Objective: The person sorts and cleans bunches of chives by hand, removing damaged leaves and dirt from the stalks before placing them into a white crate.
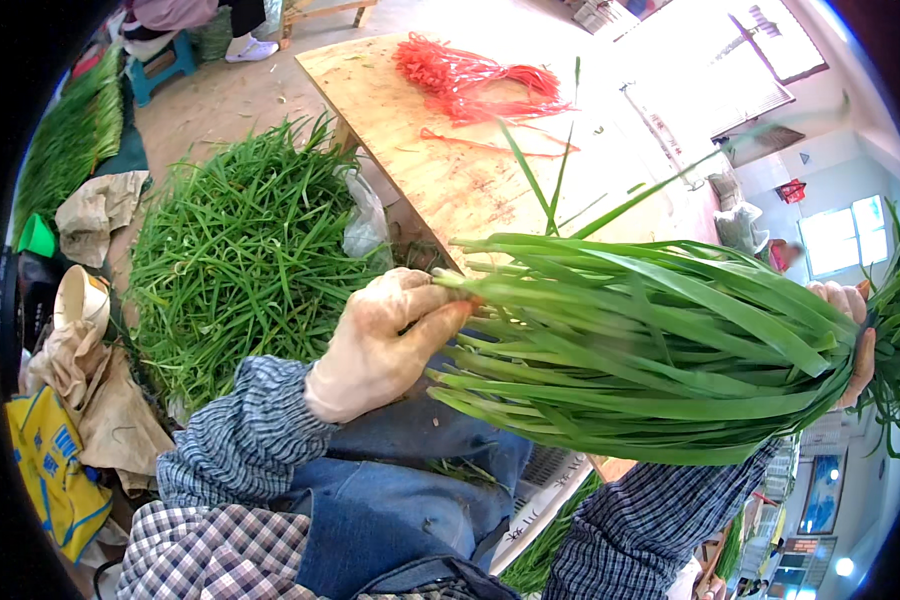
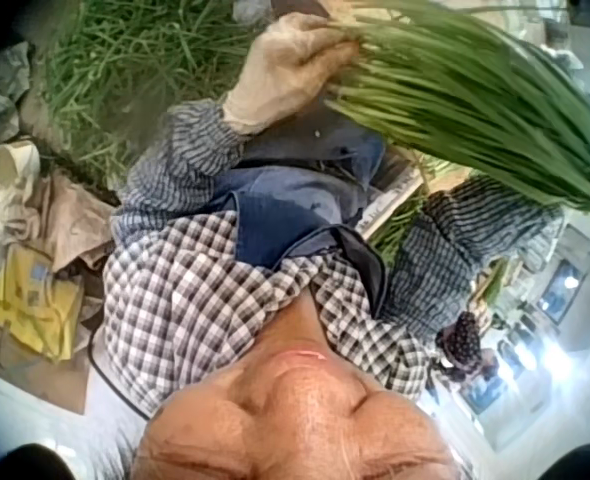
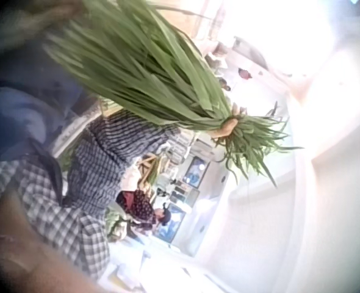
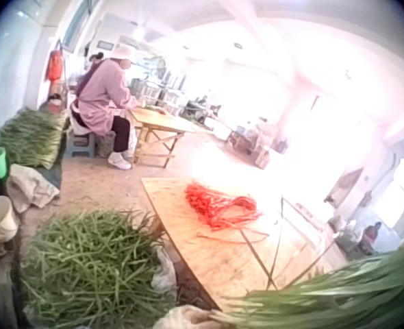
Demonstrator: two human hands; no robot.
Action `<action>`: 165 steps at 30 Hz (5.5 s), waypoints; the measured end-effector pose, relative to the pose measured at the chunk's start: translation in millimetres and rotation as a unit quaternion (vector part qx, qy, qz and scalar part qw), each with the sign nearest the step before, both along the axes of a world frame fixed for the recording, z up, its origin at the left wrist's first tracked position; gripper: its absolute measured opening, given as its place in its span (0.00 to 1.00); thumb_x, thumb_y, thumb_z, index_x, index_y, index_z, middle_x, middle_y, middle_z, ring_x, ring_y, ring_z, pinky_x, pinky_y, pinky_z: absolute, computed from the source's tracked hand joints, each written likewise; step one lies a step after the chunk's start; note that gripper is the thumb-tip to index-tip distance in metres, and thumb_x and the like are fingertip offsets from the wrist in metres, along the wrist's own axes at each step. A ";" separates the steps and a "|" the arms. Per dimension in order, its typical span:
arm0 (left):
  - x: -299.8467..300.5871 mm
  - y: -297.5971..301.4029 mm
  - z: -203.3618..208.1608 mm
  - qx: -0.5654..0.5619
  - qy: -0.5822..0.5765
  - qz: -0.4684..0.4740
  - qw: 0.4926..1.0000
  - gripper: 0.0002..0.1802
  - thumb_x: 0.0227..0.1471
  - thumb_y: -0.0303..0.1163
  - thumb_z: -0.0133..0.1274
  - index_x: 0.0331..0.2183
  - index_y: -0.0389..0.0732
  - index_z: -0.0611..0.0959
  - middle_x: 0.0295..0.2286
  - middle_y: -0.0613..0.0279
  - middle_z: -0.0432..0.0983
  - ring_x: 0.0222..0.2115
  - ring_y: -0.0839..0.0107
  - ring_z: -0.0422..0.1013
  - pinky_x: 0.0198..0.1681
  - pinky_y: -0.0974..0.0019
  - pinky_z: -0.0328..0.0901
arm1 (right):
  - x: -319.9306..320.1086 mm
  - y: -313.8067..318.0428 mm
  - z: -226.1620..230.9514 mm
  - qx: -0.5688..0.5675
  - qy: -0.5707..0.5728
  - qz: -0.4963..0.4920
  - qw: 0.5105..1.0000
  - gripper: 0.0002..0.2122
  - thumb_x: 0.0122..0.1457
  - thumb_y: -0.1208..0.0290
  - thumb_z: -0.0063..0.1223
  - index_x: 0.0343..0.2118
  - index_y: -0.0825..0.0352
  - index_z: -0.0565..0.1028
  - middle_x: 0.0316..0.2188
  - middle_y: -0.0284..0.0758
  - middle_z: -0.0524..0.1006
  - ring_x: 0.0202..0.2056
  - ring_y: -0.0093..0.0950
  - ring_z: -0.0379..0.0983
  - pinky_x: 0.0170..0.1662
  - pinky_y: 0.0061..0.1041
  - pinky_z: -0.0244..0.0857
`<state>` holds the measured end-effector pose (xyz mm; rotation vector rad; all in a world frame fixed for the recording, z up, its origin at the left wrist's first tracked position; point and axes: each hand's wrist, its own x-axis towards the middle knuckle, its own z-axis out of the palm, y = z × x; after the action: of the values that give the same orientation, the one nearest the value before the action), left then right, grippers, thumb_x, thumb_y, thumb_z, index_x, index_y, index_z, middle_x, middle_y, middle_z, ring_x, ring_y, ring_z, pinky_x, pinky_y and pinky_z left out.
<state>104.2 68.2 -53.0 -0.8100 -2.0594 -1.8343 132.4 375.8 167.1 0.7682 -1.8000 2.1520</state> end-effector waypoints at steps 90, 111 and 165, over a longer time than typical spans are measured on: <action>8.8 -153.4 -46.8 -0.406 -0.041 0.148 0.901 0.28 0.45 0.36 0.57 0.48 0.37 0.72 0.41 0.51 0.73 0.44 0.55 0.67 0.51 0.61 0.60 | 25.8 8.4 -11.0 -0.110 0.181 0.130 0.968 0.21 0.43 0.72 0.58 0.38 0.72 0.61 0.23 0.23 0.68 0.23 0.16 0.66 0.34 0.16 0.60; 12.7 -110.8 -45.6 -0.324 -0.013 0.275 0.905 0.07 0.45 0.27 0.56 0.30 0.37 0.80 0.28 0.58 0.75 0.31 0.65 0.70 0.35 0.64 0.66 | 13.3 20.5 -26.2 -0.119 0.192 0.222 0.948 0.20 0.41 0.72 0.60 0.35 0.71 0.63 0.20 0.22 0.71 0.22 0.15 0.68 0.33 0.15 0.62; 6.0 -10.4 -9.6 -0.117 -0.091 -0.094 0.984 0.05 0.38 0.25 0.54 0.22 0.35 0.75 0.19 0.55 0.70 0.23 0.63 0.68 0.27 0.65 0.63 | 23.9 -18.3 -25.3 -0.142 0.301 0.303 0.893 0.13 0.51 0.76 0.55 0.29 0.69 0.60 0.16 0.30 0.77 0.16 0.22 0.74 0.24 0.17 0.67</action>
<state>110.2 57.9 -62.7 -0.9567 -2.4235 -1.8456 156.4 357.5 141.8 1.8452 -0.9746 2.0631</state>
